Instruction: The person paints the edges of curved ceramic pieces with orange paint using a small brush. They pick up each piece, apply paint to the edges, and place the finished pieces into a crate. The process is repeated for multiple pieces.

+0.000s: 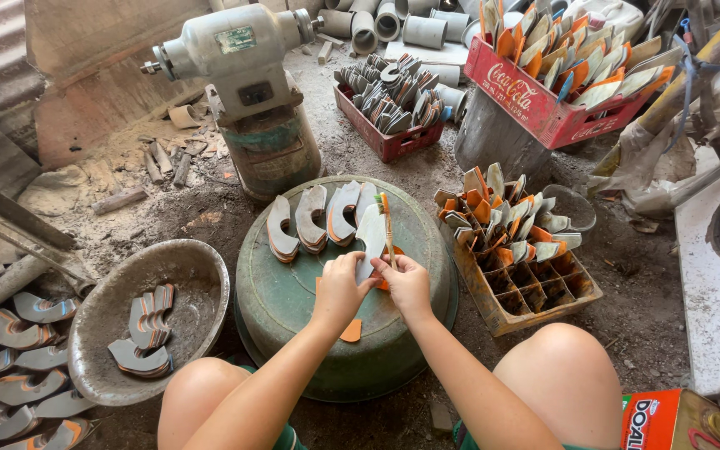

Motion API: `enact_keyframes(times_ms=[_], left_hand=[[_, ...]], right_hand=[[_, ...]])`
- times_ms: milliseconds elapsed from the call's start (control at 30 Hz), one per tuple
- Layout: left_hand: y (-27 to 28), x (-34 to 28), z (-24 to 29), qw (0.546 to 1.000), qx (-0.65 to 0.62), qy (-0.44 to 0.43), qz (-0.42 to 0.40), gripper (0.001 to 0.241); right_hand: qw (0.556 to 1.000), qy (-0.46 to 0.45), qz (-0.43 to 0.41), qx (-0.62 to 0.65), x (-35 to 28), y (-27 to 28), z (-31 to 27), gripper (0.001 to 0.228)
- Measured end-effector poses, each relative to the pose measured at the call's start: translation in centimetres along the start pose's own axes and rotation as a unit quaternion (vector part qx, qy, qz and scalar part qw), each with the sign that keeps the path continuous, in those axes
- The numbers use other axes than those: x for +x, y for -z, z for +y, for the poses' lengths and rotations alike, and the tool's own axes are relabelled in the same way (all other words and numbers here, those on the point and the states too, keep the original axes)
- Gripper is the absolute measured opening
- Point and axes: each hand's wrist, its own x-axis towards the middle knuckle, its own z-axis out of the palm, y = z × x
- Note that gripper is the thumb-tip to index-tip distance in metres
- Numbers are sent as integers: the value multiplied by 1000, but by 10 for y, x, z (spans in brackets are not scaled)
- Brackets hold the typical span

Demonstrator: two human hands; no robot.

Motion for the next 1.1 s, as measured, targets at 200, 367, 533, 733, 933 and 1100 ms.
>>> enact_keyframes(times_ms=[200, 367, 533, 733, 933, 1100], left_hand=[[-1, -6, -4, 1000, -2, -5, 5, 60], [-11, -6, -3, 978, -181, 105, -24, 89], [7, -2, -1, 984, -114, 134, -29, 81], [46, 6, 7, 940, 249, -230, 24, 67], [49, 5, 25, 917, 264, -292, -65, 81], [45, 3, 24, 921, 244, -288, -97, 82]], right_hand=[[997, -20, 12, 69, -1, -7, 4, 19], [996, -61, 20, 69, 7, 4, -10, 23], [992, -97, -10, -75, 27, 32, -52, 28], [964, -158, -95, -190, 28, 65, -101, 33], [941, -202, -150, -228, 15, 58, -93, 34], [925, -214, -193, -248, 15, 61, -83, 34]])
